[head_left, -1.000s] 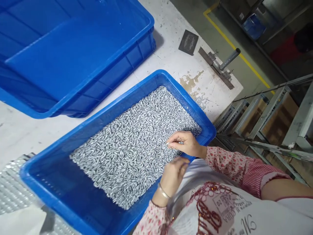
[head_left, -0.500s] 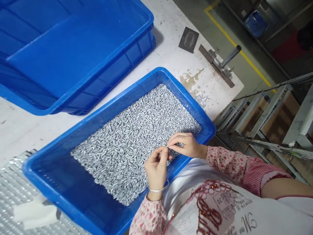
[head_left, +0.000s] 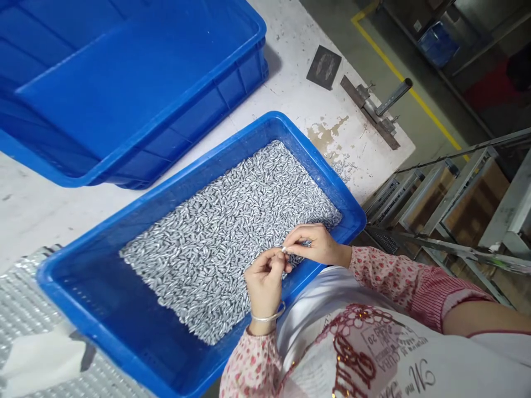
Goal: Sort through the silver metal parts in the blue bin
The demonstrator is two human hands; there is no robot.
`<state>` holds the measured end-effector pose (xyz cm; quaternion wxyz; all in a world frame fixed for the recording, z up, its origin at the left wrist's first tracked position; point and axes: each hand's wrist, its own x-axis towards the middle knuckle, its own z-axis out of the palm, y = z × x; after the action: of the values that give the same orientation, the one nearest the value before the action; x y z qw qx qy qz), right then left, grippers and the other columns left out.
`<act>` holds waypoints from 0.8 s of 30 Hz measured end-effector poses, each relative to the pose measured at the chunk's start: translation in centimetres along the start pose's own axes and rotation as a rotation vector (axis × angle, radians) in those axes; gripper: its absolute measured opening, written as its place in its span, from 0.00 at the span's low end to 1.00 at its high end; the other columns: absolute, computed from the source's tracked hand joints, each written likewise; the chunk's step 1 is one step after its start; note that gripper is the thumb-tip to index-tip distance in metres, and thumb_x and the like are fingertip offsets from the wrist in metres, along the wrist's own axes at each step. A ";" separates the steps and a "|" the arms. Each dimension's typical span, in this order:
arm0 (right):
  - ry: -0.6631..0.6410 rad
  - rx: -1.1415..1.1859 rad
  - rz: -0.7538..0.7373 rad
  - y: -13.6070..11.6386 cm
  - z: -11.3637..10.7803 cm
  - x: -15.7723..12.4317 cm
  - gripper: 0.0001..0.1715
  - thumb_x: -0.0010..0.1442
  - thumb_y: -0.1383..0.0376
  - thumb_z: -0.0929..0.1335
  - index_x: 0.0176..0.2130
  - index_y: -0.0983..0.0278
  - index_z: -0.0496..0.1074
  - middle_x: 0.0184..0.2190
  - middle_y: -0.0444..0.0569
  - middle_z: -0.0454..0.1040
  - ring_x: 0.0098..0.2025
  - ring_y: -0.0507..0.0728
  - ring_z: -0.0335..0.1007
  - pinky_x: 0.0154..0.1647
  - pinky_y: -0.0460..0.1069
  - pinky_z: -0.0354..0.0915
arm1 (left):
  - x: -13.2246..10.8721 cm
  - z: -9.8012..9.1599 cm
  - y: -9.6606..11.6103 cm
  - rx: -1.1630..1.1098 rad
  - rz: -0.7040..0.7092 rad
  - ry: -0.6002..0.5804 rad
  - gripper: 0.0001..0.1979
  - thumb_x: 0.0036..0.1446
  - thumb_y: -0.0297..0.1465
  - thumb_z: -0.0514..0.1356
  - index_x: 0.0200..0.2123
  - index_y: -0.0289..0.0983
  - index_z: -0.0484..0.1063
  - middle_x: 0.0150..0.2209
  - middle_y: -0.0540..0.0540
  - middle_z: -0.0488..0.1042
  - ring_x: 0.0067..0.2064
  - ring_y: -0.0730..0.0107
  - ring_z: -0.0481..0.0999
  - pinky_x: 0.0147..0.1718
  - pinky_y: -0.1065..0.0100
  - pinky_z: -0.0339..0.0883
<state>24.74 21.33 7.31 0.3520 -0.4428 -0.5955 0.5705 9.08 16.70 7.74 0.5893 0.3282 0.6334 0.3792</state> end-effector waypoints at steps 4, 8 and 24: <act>0.048 0.208 0.223 1.6 -0.2 0.7 0.07 0.56 0.64 0.70 0.34 0.66 0.73 0.26 0.44 0.74 0.27 0.49 0.71 0.31 0.45 0.70 | -1.0 0.6 -0.8 0.035 -0.002 -0.234 0.15 0.61 0.37 0.51 0.23 0.39 0.63 0.18 0.54 0.59 0.20 0.75 0.59 0.21 0.71 0.55; 0.182 0.191 0.319 4.8 -2.2 2.9 0.08 0.56 0.63 0.70 0.35 0.66 0.71 0.24 0.42 0.72 0.25 0.49 0.70 0.28 0.45 0.69 | -2.4 1.9 -1.2 0.275 0.110 -0.635 0.15 0.61 0.33 0.52 0.22 0.38 0.66 0.20 0.51 0.65 0.25 0.72 0.65 0.26 0.69 0.58; 0.327 -1.061 0.090 4.4 -13.1 8.6 0.31 0.61 0.57 0.63 0.60 0.67 0.63 0.51 0.61 0.72 0.53 0.70 0.67 0.52 0.64 0.65 | 1.7 -4.9 -5.2 0.504 0.256 -0.046 0.12 0.58 0.37 0.58 0.42 0.37 0.71 0.41 0.42 0.75 0.44 0.63 0.74 0.44 0.62 0.68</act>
<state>34.35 33.96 3.55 0.1436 -0.6671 -0.7191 0.1309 4.19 15.13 2.51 0.4508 0.5503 0.6475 0.2733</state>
